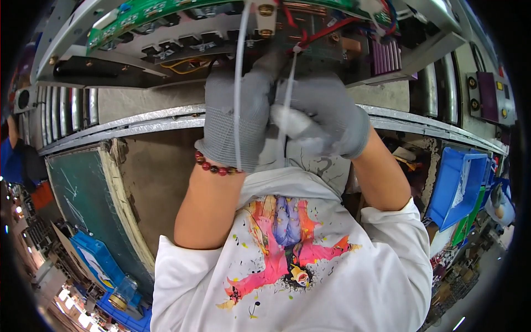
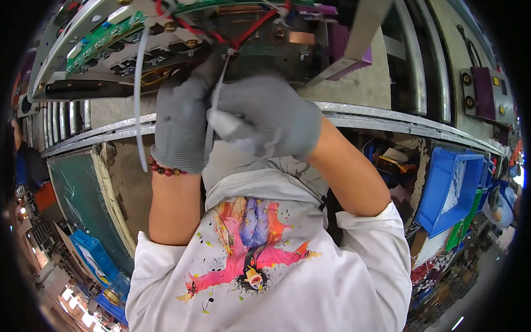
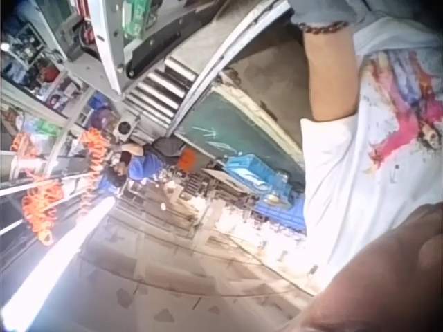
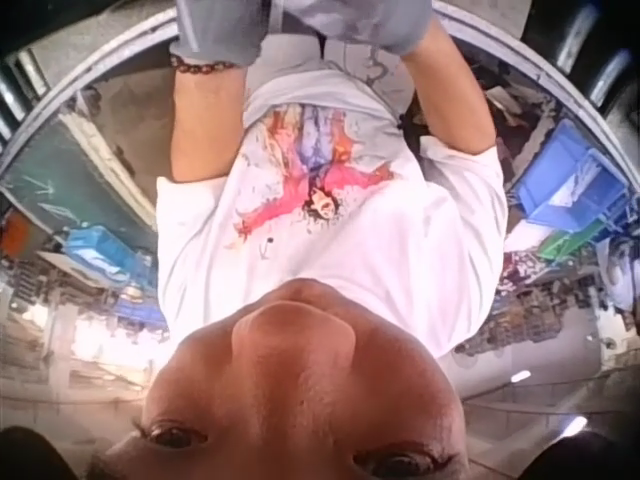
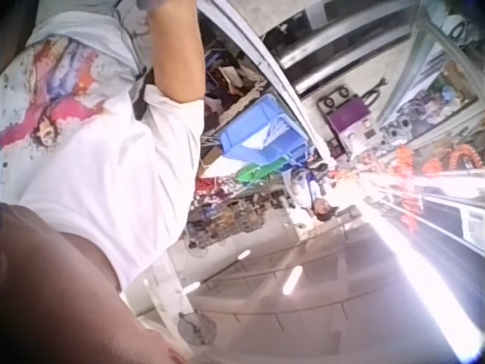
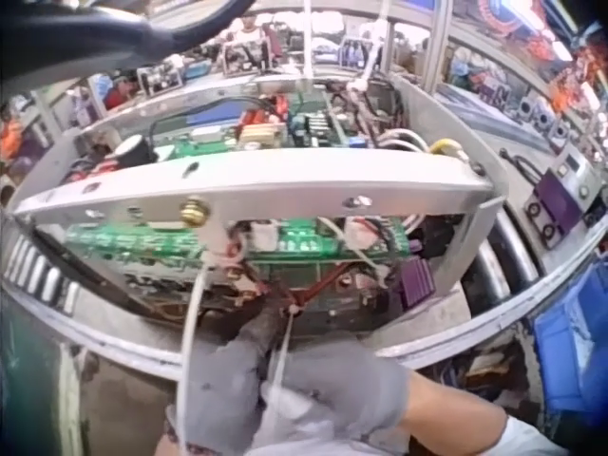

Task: Assembling electronic components and wiring within an inverter unit on an assembly line.

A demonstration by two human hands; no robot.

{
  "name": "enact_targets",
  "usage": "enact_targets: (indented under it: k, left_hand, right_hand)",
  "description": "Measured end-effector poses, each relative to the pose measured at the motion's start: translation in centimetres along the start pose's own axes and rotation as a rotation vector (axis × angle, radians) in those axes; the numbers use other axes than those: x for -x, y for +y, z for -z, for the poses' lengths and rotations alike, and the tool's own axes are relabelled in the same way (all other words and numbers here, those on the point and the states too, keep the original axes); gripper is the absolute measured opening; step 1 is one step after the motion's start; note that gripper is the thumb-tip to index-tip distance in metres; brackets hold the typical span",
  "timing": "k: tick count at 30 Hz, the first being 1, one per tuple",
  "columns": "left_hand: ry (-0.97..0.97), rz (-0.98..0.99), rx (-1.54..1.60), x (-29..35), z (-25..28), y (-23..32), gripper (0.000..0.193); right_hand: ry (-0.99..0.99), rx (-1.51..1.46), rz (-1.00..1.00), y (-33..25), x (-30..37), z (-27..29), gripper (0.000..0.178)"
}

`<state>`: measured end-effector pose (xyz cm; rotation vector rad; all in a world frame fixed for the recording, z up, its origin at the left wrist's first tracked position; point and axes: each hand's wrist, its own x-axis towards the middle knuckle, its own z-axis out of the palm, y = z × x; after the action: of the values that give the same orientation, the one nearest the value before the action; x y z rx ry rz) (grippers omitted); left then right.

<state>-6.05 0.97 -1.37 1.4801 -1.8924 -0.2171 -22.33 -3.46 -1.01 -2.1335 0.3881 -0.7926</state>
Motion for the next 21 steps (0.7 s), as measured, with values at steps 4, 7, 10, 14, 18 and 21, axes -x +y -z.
enact_targets:
  k: [4,7,10,14,18,21]
  left_hand:
    - [0.105,0.718,0.708,2.3,2.0,1.5,0.020]
    - [0.271,0.287,0.050,3.4,0.2,-0.2,0.030]
    - [0.391,0.065,-0.226,2.8,-2.6,-2.2,0.044]
    - [0.458,0.040,-0.246,1.6,-3.8,-3.1,0.047]
    - [0.400,0.022,-0.184,1.4,-3.1,-3.9,0.046]
    - [0.353,-0.076,-0.061,2.3,-2.6,-5.5,0.046]
  right_hand:
    - [0.495,-0.067,-0.269,-0.8,3.8,-0.9,0.017]
    - [0.766,0.259,-0.263,0.0,2.3,-2.6,0.020]
    - [0.746,0.533,-0.190,-0.1,0.2,-2.4,0.019]
    - [0.516,0.600,-0.277,-0.4,0.3,-1.2,0.016]
    - [0.683,0.190,-0.613,-1.2,-0.2,-2.2,0.019]
    - [0.625,0.141,-0.727,-0.7,0.3,-2.2,0.020]
